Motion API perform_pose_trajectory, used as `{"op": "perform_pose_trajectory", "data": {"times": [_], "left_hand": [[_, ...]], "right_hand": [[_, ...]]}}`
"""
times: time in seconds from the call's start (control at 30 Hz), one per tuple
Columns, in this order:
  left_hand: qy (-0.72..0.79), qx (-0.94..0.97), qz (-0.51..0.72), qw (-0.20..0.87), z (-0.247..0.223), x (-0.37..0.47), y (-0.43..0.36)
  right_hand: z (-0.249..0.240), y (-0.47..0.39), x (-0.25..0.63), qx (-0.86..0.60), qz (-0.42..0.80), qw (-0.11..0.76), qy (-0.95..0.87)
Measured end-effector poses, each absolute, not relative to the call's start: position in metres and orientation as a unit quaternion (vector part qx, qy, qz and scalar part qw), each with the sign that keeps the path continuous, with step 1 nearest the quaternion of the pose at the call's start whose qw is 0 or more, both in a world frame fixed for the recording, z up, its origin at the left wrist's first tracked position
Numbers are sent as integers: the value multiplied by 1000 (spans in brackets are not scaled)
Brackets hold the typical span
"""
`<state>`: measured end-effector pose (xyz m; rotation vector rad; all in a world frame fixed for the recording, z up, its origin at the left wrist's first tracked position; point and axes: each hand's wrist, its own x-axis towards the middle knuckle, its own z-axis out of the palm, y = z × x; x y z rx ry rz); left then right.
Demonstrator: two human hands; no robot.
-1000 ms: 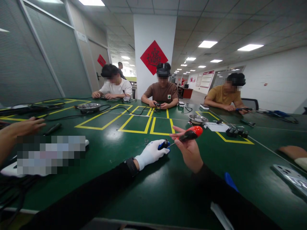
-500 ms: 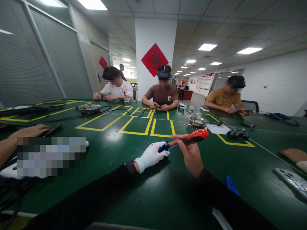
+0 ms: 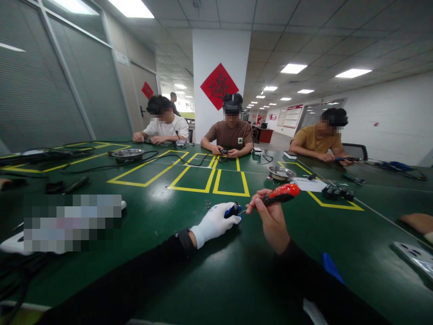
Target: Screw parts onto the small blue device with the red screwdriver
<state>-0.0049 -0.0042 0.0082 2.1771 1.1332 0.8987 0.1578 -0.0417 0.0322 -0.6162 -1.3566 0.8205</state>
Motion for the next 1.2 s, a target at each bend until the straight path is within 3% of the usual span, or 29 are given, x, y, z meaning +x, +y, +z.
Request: {"op": "perform_pose_trajectory", "data": {"times": [1.2], "left_hand": [[424, 799, 332, 268, 5, -4, -3]], "right_hand": [[32, -38, 161, -285, 362, 681, -569]]}}
